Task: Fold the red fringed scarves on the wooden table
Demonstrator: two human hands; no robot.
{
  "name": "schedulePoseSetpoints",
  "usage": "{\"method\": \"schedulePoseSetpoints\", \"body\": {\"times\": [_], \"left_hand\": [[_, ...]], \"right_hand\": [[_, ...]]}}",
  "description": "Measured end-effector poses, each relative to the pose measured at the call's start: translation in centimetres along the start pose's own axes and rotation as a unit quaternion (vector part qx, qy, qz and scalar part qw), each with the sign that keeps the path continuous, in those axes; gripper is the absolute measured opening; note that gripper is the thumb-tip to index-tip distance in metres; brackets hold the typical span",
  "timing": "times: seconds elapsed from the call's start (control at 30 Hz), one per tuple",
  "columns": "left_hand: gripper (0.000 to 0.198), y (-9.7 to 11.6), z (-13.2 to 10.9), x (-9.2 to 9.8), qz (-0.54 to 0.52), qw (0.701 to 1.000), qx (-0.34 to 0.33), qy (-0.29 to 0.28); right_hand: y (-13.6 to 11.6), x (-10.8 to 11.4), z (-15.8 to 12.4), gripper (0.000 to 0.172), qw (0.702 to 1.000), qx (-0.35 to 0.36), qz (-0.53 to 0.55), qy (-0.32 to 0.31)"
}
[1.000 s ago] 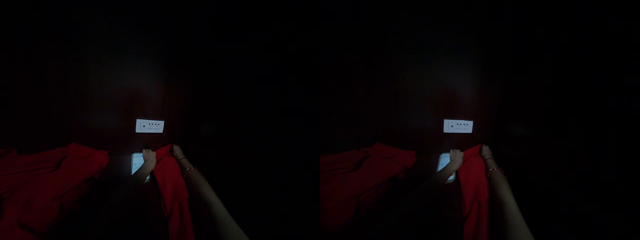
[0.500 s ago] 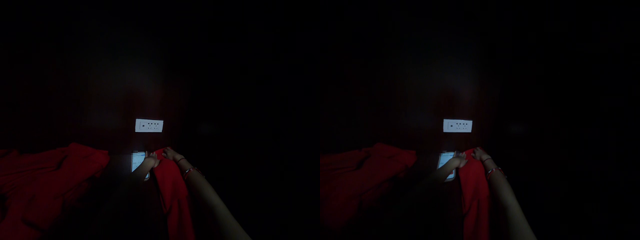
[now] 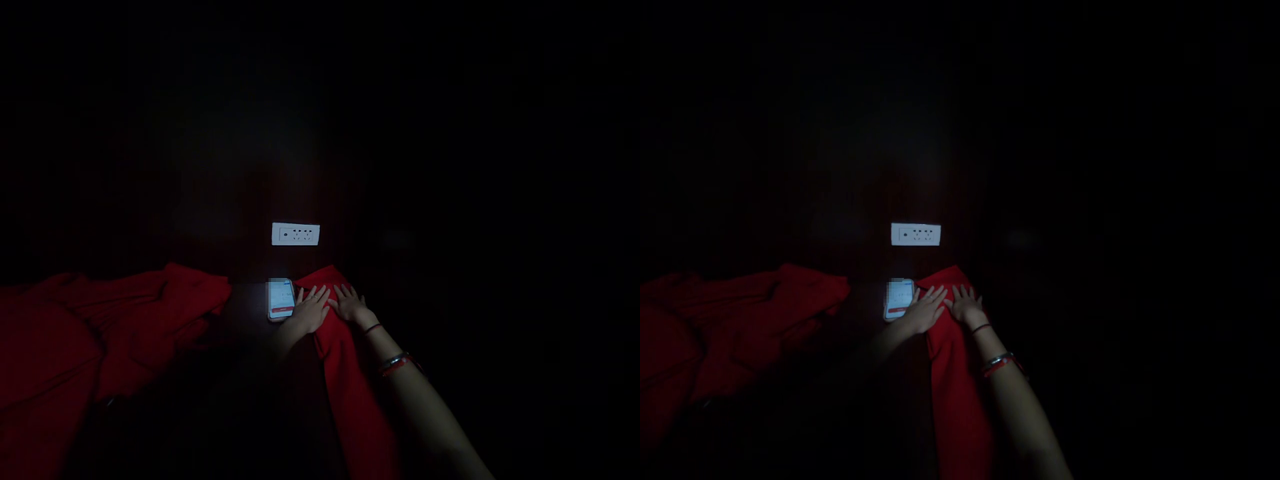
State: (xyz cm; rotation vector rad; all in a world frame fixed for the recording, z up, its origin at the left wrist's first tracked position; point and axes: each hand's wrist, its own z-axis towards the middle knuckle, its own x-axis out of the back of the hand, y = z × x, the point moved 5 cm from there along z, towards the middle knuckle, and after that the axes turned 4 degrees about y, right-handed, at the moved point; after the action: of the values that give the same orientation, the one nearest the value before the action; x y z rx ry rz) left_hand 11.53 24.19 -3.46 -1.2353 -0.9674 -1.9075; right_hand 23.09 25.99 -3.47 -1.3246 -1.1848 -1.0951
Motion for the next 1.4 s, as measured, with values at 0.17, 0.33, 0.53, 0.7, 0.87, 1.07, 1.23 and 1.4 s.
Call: {"method": "schedulePoseSetpoints", "body": {"times": [0.17,0.33,0.53,0.7,0.87,1.07,1.23,1.4], "left_hand": [[0.048,-0.1,-0.1,-1.4,0.000,0.996,0.051,-0.069],[0.049,0.7,0.4,0.0,0.022,0.996,0.064,-0.054],[0.050,1.4,-0.7,-1.5,-0.002,0.998,0.025,-0.063],[0.051,1.1,-0.2,-2.6,-0.012,0.997,0.033,-0.067],[0.050,1.6,-1.5,-0.9,-0.002,0.999,0.033,-0.005],[0.052,2.1,-6.6,-0.9,0.007,0.994,0.113,0.014],[0.054,2.4,-8.3,-3.1,-0.017,0.986,0.138,-0.097],[0.050,3.6,-7.7,-3.5,-0.004,0.984,0.145,-0.101]], "right_hand": [[0.2,-2.2,0.3,0.065,1.000,-0.013,0.000,-0.008],[0.1,-0.5,-0.2,0.065,0.999,-0.011,-0.013,-0.028],[0.3,-1.9,-1.0,0.061,0.998,0.025,-0.036,-0.042],[0.8,-3.0,-0.6,0.060,0.999,0.018,-0.019,-0.042],[0.7,-0.9,-3.1,0.059,0.999,0.014,0.005,0.037],[0.4,-1.5,-11.0,0.066,0.995,-0.079,0.028,0.048],[-0.6,-4.8,-15.8,0.069,0.996,-0.086,0.009,0.033],[1.2,-5.6,-15.9,0.066,0.996,-0.064,0.014,0.057]]}}
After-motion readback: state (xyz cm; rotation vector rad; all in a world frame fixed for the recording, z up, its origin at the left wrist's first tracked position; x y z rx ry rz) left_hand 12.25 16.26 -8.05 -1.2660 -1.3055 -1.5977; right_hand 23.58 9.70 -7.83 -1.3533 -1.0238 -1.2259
